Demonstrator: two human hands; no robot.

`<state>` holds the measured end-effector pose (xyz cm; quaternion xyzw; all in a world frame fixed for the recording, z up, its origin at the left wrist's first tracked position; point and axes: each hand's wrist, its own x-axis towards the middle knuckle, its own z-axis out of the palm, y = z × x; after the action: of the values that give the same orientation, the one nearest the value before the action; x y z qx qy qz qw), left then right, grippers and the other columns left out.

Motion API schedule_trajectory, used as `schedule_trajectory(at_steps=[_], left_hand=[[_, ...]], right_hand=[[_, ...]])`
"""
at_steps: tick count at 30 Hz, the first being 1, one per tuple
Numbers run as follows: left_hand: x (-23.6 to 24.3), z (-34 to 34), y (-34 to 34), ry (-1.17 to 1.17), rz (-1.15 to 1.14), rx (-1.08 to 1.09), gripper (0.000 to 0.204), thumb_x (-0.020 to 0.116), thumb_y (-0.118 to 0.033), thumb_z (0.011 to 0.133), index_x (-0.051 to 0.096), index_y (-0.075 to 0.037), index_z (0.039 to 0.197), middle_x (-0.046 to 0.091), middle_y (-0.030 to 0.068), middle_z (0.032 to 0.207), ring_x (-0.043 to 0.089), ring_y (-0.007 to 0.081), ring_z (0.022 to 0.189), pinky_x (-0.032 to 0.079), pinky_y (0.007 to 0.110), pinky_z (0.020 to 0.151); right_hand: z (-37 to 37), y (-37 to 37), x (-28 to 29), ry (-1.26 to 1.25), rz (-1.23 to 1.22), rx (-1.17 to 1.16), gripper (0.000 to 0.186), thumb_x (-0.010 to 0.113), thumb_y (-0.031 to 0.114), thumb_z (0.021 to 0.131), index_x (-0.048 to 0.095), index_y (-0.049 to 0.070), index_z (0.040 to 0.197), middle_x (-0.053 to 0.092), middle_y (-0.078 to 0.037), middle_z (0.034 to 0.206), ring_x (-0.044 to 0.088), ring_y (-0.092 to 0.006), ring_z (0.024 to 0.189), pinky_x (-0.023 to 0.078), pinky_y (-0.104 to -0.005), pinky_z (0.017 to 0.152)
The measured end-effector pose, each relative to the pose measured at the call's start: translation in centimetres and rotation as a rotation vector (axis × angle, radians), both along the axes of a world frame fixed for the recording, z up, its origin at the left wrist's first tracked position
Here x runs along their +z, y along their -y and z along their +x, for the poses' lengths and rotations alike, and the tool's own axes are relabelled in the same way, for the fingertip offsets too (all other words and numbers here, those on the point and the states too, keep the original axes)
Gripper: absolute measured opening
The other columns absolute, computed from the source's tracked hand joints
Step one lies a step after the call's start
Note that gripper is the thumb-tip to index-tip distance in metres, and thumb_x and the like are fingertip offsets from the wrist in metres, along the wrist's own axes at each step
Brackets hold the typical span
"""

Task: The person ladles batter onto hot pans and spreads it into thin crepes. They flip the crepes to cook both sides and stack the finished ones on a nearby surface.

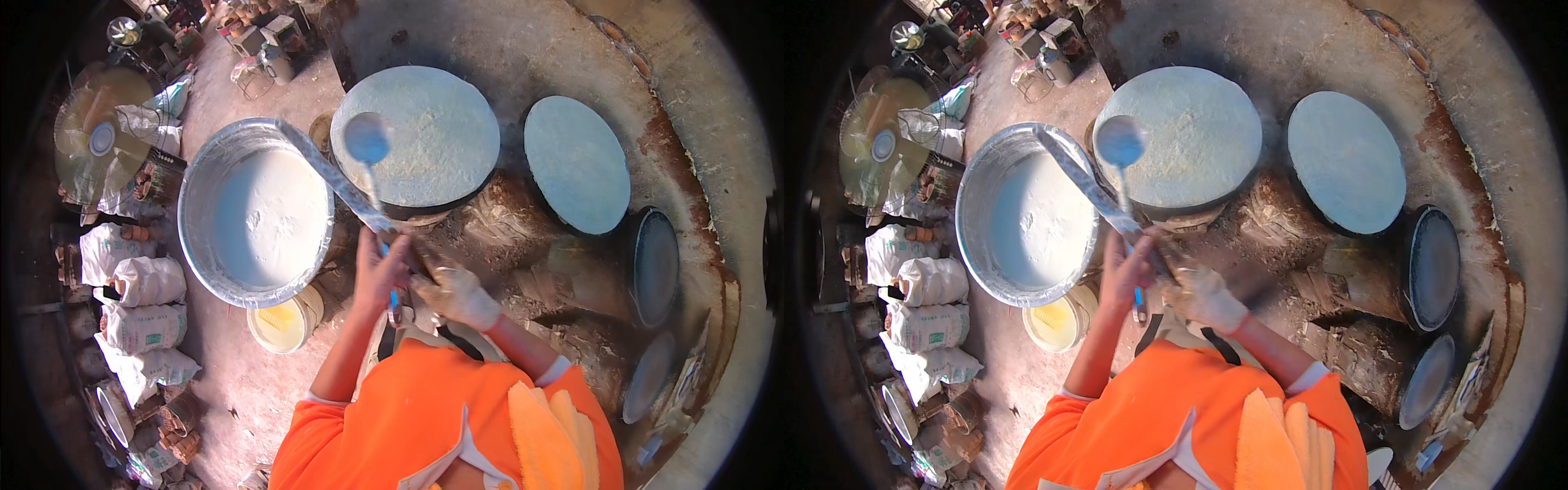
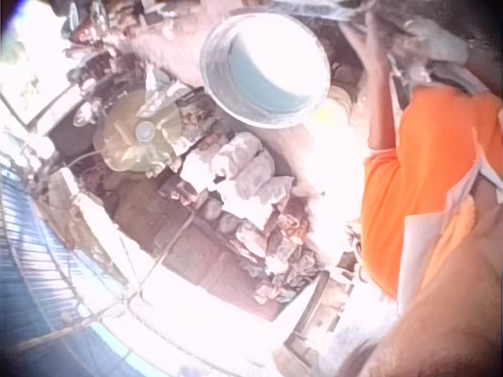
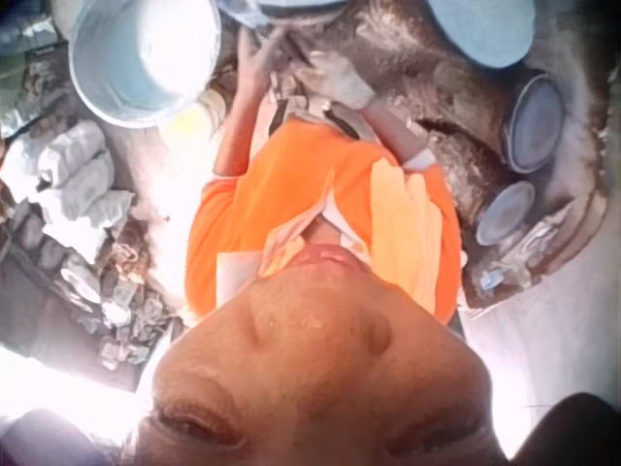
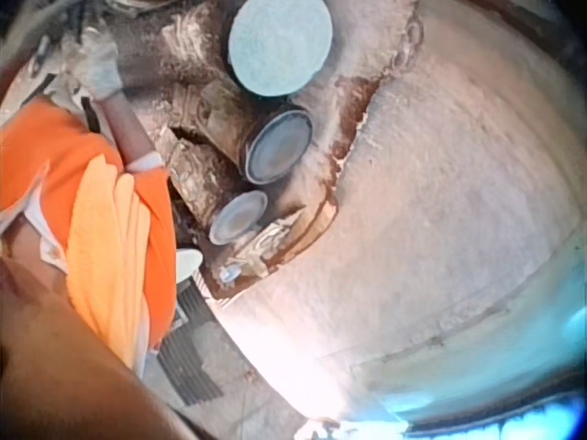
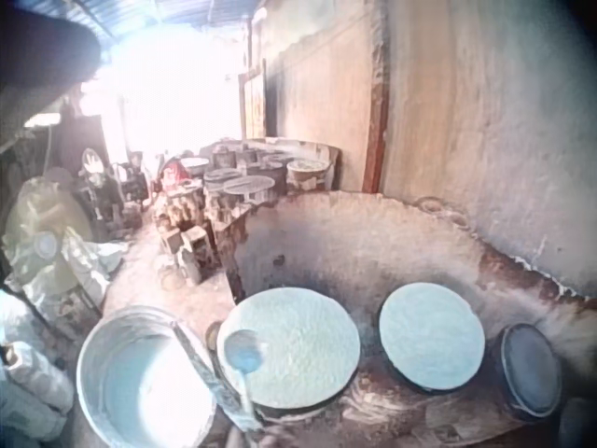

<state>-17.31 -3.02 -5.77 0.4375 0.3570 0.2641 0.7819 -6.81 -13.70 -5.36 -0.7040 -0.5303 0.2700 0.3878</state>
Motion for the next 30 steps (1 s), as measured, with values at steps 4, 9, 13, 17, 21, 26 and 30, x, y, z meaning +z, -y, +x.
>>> schedule_trajectory(at_steps=[4,9,13,17,21,26,30], left_hand=[[-1.0,-8.0,-2.9,0.072,-0.141,0.172,0.024,0.053,-0.017,0.089,0.041,-0.01,0.108,0.061,0.014,0.105,0.034,0.0034,0.04,0.026,0.019,0.035],[1.9,-17.2,-2.3,-0.054,-0.162,0.385,0.022,0.05,-0.014,0.09,0.039,-0.007,0.108,0.057,0.0085,0.081,0.035,0.0041,0.039,0.029,0.019,0.036],[0.2,-21.6,-2.6,-0.06,-0.163,0.521,0.024,0.049,-0.015,0.091,0.039,-0.008,0.111,0.054,0.0061,0.08,0.035,0.0037,0.04,0.03,0.018,0.036],[-2.1,-23.6,-5.2,-0.01,-0.234,0.556,0.023,0.047,-0.016,0.092,0.038,-0.009,0.112,0.051,0.0034,0.076,0.036,0.0045,0.04,0.03,0.019,0.036],[-1.9,-22.5,-8.8,-0.122,-0.234,0.5,0.02,0.045,-0.015,0.092,0.037,-0.006,0.108,0.047,0.0047,0.073,0.036,0.0065,0.041,0.032,0.021,0.037],[-4.9,-23.4,-11.3,-0.242,-0.398,0.465,0.02,0.045,-0.012,0.091,0.033,-0.006,0.105,0.045,0.005,0.072,0.037,0.0077,0.04,0.033,0.024,0.035],[-18.0,-22.0,-11.7,-0.518,-0.428,0.383,0.021,0.047,-0.013,0.089,0.031,-0.007,0.101,0.04,0.0025,0.067,0.035,0.0069,0.041,0.029,0.023,0.034]], right_hand=[[1.2,-2.3,-1.2,0.272,-0.177,0.046,0.05,0.049,0.024,0.087,0.034,0.013,0.133,0.051,-0.014,0.12,0.06,-0.033,0.08,0.049,-0.0387,0.067],[12.0,-2.3,-9.3,0.637,-0.267,-0.341,0.024,0.05,0.023,0.086,0.061,0.004,0.094,0.061,-0.015,0.078,0.06,-0.0311,0.068,0.047,-0.0421,0.059],[11.5,-8.1,-6.7,0.312,0.061,-0.201,0.041,0.048,0.02,0.09,0.044,0.004,0.127,0.063,-0.011,0.094,0.06,-0.0247,0.063,0.048,-0.0381,0.055],[-1.1,-11.3,-2.6,-0.743,-0.593,0.016,0.028,0.055,0.017,0.085,0.052,0.006,0.11,0.054,-0.003,0.071,0.045,-0.0099,0.047,0.04,-0.026,0.042],[-8.4,-14.1,-8.2,-1.405,-0.831,-0.083,0.016,0.058,0.015,0.08,0.052,0.009,0.093,0.043,0.001,0.057,0.038,-0.0075,0.041,0.031,-0.0231,0.036],[-10.4,-16.3,-3.8,-1.06,-0.932,-0.003,0.013,0.053,0.014,0.084,0.049,0.007,0.095,0.045,0.0,0.063,0.034,-0.0064,0.039,0.028,-0.0221,0.034],[-10.4,-16.4,-9.6,-0.981,-1.024,-0.08,0.044,0.051,0.014,0.085,0.042,0.013,0.128,0.046,0.0,0.069,0.032,-0.0046,0.038,0.029,-0.0208,0.034]])
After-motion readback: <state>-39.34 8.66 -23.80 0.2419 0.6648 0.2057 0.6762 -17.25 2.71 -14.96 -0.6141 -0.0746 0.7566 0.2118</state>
